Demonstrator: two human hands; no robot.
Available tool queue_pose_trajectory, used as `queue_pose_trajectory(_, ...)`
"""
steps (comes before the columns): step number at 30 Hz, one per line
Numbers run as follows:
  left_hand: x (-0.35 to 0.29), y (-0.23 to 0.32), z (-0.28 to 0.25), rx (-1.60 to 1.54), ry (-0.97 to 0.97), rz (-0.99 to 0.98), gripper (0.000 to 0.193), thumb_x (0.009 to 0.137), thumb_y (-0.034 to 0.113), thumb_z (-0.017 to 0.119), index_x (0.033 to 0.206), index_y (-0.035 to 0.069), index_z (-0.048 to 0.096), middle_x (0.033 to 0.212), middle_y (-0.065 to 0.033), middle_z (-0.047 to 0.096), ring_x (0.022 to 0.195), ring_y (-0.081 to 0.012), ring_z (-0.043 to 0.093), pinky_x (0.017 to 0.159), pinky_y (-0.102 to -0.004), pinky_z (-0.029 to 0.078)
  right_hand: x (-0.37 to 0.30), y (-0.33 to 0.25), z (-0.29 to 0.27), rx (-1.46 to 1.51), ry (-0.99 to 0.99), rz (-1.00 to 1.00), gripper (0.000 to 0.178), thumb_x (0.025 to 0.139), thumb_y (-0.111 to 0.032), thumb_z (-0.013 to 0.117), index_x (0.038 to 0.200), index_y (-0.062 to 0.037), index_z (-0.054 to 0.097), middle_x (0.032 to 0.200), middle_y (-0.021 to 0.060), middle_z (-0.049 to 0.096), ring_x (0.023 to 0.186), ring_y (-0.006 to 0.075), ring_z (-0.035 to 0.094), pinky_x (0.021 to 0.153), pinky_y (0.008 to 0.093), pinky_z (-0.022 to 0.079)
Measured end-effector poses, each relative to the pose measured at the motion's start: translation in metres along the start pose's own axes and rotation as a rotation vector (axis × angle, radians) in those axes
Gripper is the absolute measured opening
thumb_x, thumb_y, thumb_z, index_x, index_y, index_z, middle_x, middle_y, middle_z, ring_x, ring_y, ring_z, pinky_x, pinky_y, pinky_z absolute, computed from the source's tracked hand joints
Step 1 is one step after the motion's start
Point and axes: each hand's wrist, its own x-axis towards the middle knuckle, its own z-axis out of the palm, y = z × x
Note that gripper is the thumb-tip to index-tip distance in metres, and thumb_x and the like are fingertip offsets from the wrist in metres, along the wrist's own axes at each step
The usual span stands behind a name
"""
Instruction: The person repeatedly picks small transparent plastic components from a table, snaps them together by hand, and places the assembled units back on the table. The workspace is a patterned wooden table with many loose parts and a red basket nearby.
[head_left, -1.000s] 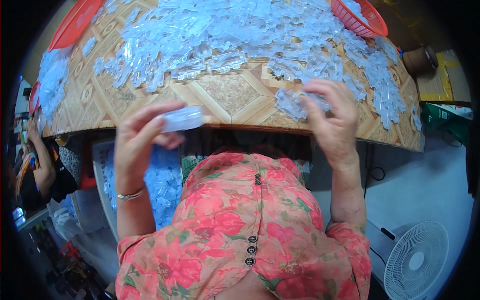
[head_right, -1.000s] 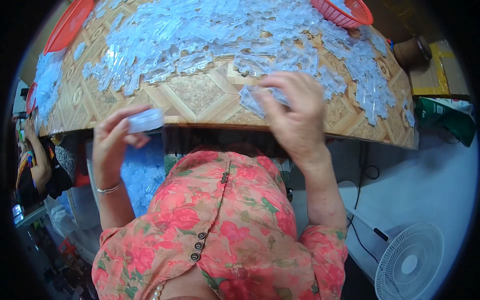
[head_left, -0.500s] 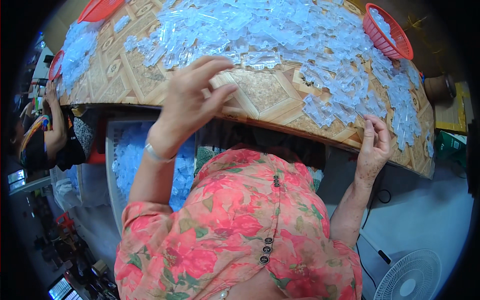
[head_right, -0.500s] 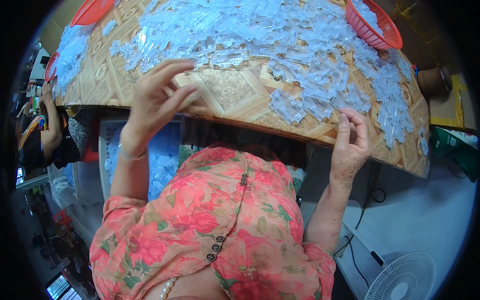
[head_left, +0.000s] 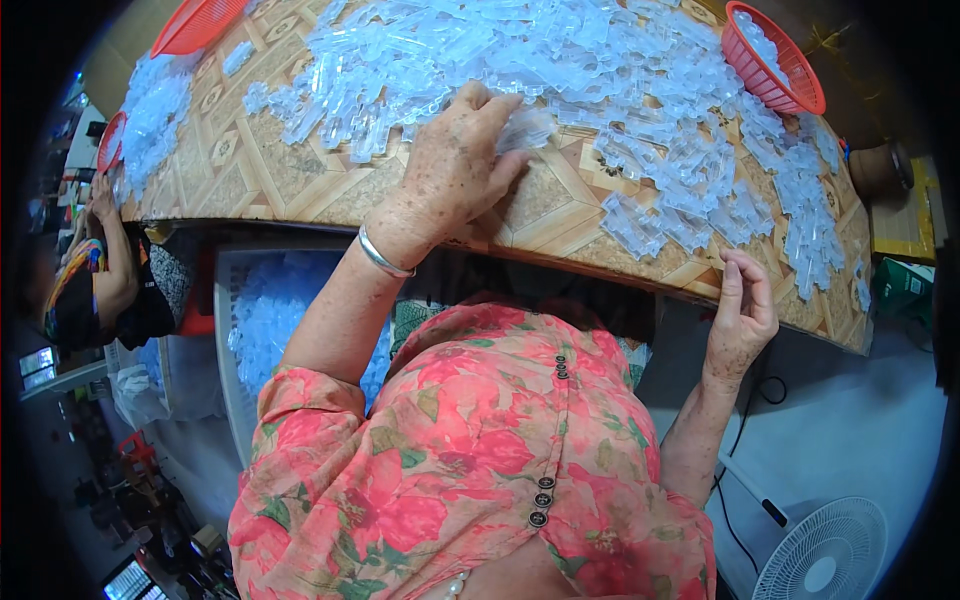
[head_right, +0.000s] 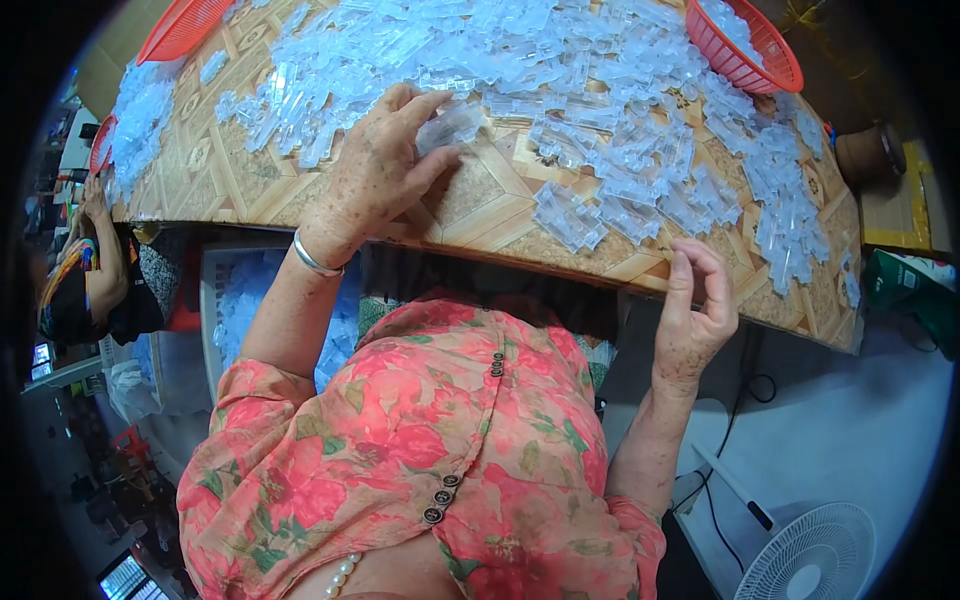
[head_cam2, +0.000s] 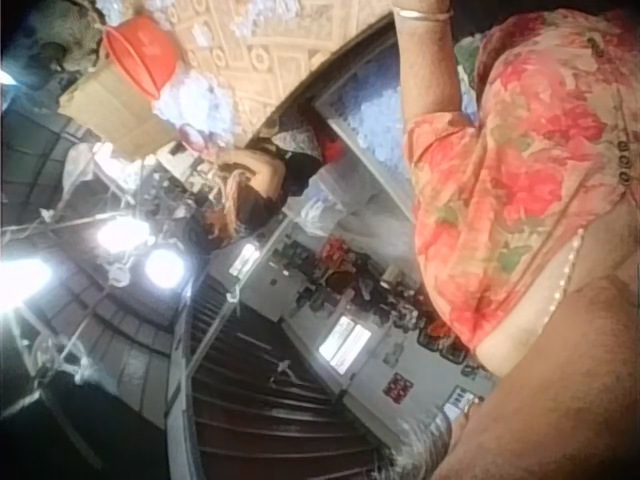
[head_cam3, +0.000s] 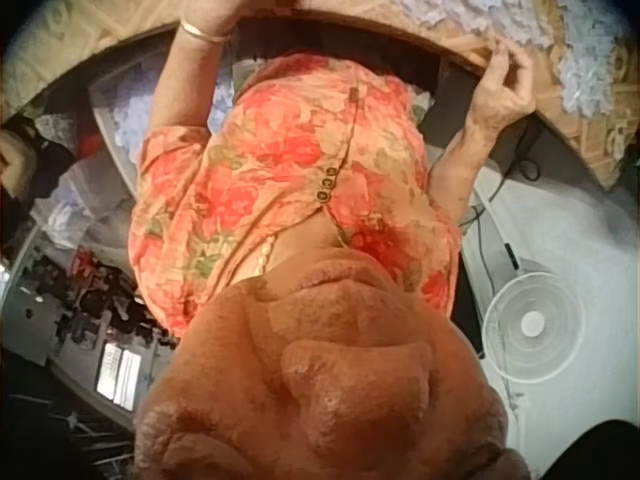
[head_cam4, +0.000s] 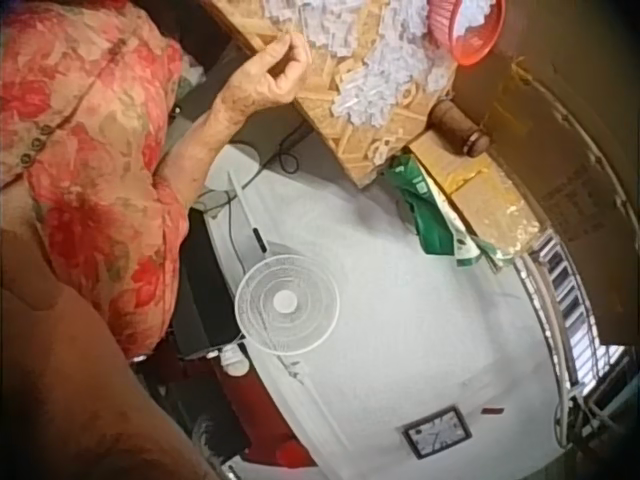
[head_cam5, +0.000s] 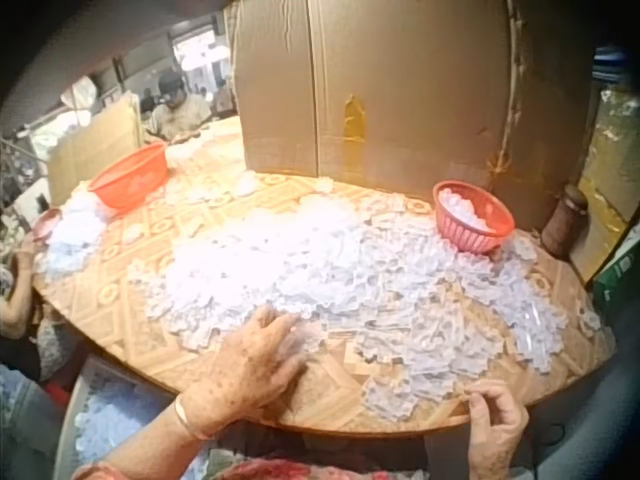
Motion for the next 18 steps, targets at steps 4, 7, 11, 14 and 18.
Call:
queue_pose_trajectory(4,0.001,0.014,0.003,-0.474,-0.019,-0.132,0.042,0.085,0.016,0.075,0.123,0.004,0.062,0.099,-0.0045,0.06,0.061,-0.0073,0.056,0.056,-0.0226,0.045,0.008,-0.022,0.028,-0.104,-0.114,-0.255,0.011,0.087,0.002,0.067,0.098,-0.0007,0.068,0.098,0.0077,0.068,0.093,0.017,0.063,0.081,0.0281,0.05)
queue_pose_trajectory(7,0.002,0.045,0.012,-0.929,-0.142,-0.354,0.037,0.091,0.016,0.072,0.124,0.005,0.059,0.101,0.0008,0.059,0.065,0.0016,0.05,0.053,-0.0164,0.038,0.012,-0.04,0.055,-0.125,-0.224,-0.356,0.034,0.077,-0.005,0.076,0.109,-0.0056,0.066,0.1,0.0091,0.068,0.089,0.0244,0.063,0.084,0.0352,0.049)
queue_pose_trajectory(11,-0.001,0.071,0.029,-1.192,-0.238,-0.38,0.033,0.093,0.016,0.07,0.12,0.005,0.055,0.102,0.0014,0.057,0.065,-0.0009,0.051,0.054,-0.0166,0.04,0.012,-0.054,0.078,-0.054,-0.213,-0.345,0.041,0.078,-0.006,0.076,0.117,-0.0053,0.064,0.106,0.009,0.066,0.091,0.0239,0.063,0.083,0.0358,0.05)
queue_pose_trajectory(14,-0.003,0.079,0.037,-1.206,-0.269,-0.308,0.032,0.093,0.018,0.07,0.117,0.004,0.055,0.094,0.0007,0.059,0.071,-0.0012,0.052,0.058,-0.0168,0.043,0.016,-0.041,0.075,0.013,-0.213,-0.319,0.037,0.085,-0.009,0.072,0.12,-0.0039,0.063,0.107,0.0087,0.067,0.088,0.02,0.063,0.08,0.0339,0.052)
queue_pose_trajectory(18,0.004,0.08,0.02,-1.258,-0.45,-0.505,0.03,0.094,0.018,0.069,0.116,0.003,0.056,0.093,0.0008,0.061,0.074,-0.0014,0.054,0.06,-0.0158,0.045,0.015,-0.044,0.063,0.323,-0.213,0.044,0.03,0.094,-0.014,0.066,0.121,-0.0011,0.062,0.102,0.0064,0.069,0.08,0.0103,0.062,0.072,0.0265,0.052)
